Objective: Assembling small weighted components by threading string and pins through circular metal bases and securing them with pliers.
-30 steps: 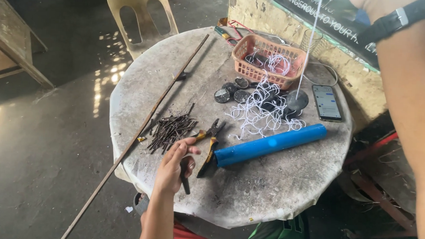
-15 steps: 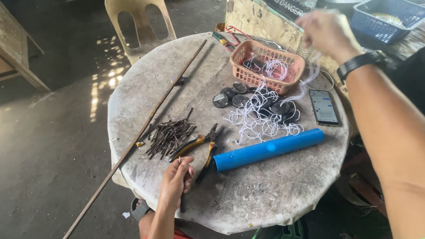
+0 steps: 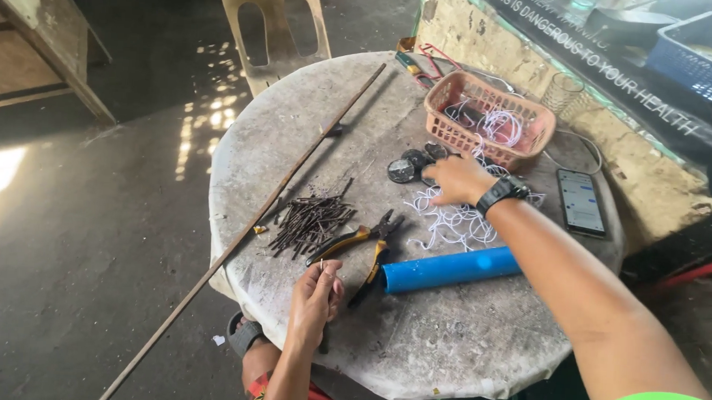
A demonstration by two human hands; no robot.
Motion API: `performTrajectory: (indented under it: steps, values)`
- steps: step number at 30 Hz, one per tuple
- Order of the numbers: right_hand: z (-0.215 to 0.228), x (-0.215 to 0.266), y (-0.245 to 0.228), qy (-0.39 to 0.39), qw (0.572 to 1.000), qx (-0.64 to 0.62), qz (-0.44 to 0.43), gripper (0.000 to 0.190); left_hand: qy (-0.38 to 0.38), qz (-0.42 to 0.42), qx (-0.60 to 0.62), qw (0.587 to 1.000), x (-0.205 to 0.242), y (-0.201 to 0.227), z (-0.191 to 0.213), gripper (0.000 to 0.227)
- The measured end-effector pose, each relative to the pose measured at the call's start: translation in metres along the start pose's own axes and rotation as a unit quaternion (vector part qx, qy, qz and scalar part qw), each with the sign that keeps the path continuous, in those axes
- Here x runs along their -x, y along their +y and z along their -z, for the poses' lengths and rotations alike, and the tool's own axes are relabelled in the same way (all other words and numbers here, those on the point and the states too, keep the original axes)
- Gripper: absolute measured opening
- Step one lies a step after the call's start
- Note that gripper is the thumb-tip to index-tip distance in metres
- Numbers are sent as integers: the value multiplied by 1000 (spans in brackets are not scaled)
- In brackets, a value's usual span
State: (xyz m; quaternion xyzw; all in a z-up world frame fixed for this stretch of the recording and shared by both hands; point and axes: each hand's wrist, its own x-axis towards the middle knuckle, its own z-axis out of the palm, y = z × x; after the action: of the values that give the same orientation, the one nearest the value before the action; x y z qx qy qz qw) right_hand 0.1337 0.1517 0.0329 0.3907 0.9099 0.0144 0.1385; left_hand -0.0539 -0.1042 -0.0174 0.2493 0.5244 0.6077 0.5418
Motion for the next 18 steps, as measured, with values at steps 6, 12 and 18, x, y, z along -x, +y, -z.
performTrajectory:
  steps: [6,12,18]
  values:
    - [42,13,-22,-45,979,-188,-61,23,-8,3,14,1000,-3,-2,3,23]
    - [129,21,-10,185,872,-451,46,12,-12,5,3,1000,-3,-2,1,25]
    - [158,18,-24,272,842,-457,93,9,-12,0,21,1000,-4,-5,2,21]
